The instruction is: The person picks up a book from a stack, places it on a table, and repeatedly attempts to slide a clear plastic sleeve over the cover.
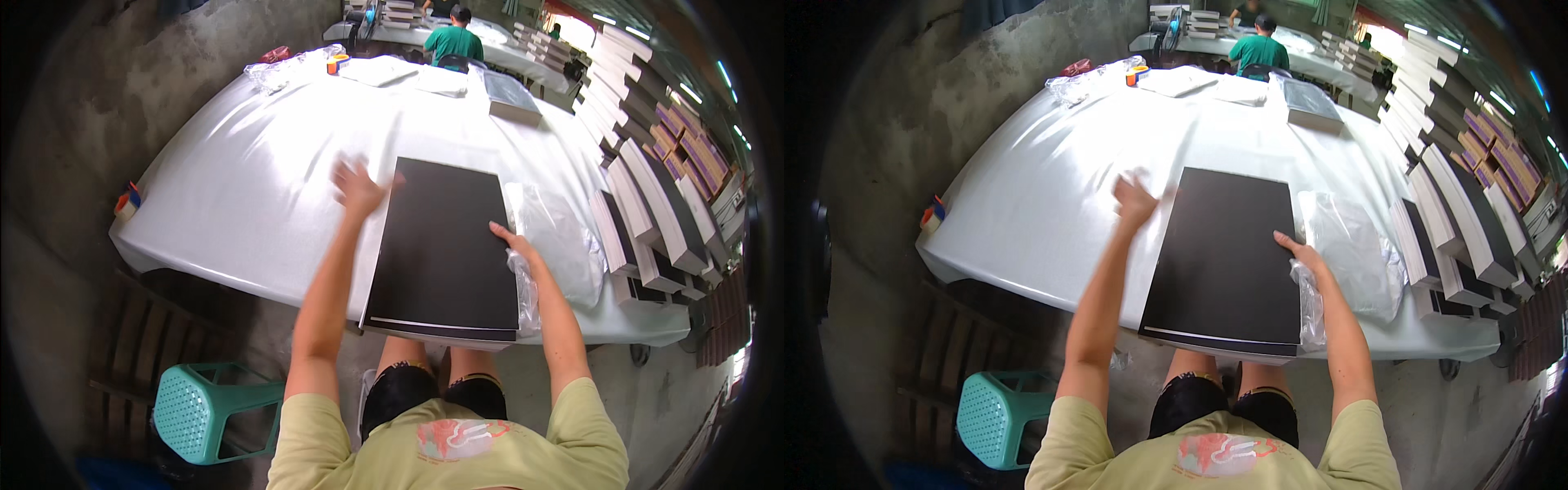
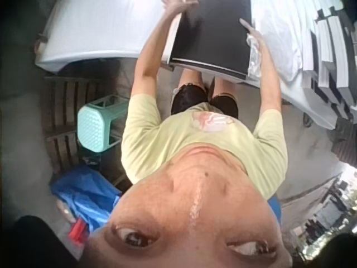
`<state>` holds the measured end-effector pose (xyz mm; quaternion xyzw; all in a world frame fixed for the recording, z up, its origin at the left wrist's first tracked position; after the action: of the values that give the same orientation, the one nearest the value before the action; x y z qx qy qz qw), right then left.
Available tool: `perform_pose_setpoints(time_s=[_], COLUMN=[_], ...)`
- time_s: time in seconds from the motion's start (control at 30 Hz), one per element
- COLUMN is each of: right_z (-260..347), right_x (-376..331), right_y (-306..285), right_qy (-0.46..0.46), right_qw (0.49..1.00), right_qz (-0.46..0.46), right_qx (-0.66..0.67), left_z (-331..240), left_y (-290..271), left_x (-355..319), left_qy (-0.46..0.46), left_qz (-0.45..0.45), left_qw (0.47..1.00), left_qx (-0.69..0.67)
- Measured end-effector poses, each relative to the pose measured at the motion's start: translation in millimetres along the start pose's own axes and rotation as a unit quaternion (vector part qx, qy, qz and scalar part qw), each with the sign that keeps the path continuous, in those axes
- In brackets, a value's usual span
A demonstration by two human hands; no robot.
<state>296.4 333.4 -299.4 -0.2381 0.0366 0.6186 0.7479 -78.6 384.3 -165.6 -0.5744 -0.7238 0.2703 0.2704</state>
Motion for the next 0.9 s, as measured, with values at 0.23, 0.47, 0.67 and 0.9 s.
perform_pose_setpoints(time_s=[0.23, 0.47, 0.67, 0.9], right_z=[183, 299, 297, 301], right_x=[-84, -178, -206, -237], right_y=[-127, -52, 115, 256], right_qy=[-0.337, -0.611, -0.623, -0.669], right_qw=[0.887, 0.765, 0.749, 0.703], right_qz=[-0.166, -0.119, -0.049, 0.056], right_qx=[-0.269, -0.167, -0.220, -0.233], left_z=[171, 359, 274, 261], left_y=[-236, -158, -178, -149], left_x=[-185, -550, -557, -494], left_qy=[0.006, -0.374, -0.273, -0.194], left_qz=[-0.425, -0.403, -0.507, -0.484], left_qw=[0.901, 0.834, 0.814, 0.853], left_qx=[-0.091, 0.039, 0.070, 0.036])
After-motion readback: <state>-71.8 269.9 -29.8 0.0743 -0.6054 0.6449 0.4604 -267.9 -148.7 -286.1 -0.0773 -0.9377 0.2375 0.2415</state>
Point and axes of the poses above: each hand's wrist, its own x-axis towards the middle knuckle, its own y-axis out of the palm, z = x × y, the point moved 10 cm from there along x, towards the middle knuckle, and after that the axes turned 5 degrees about -x, right-handed, at the moved point
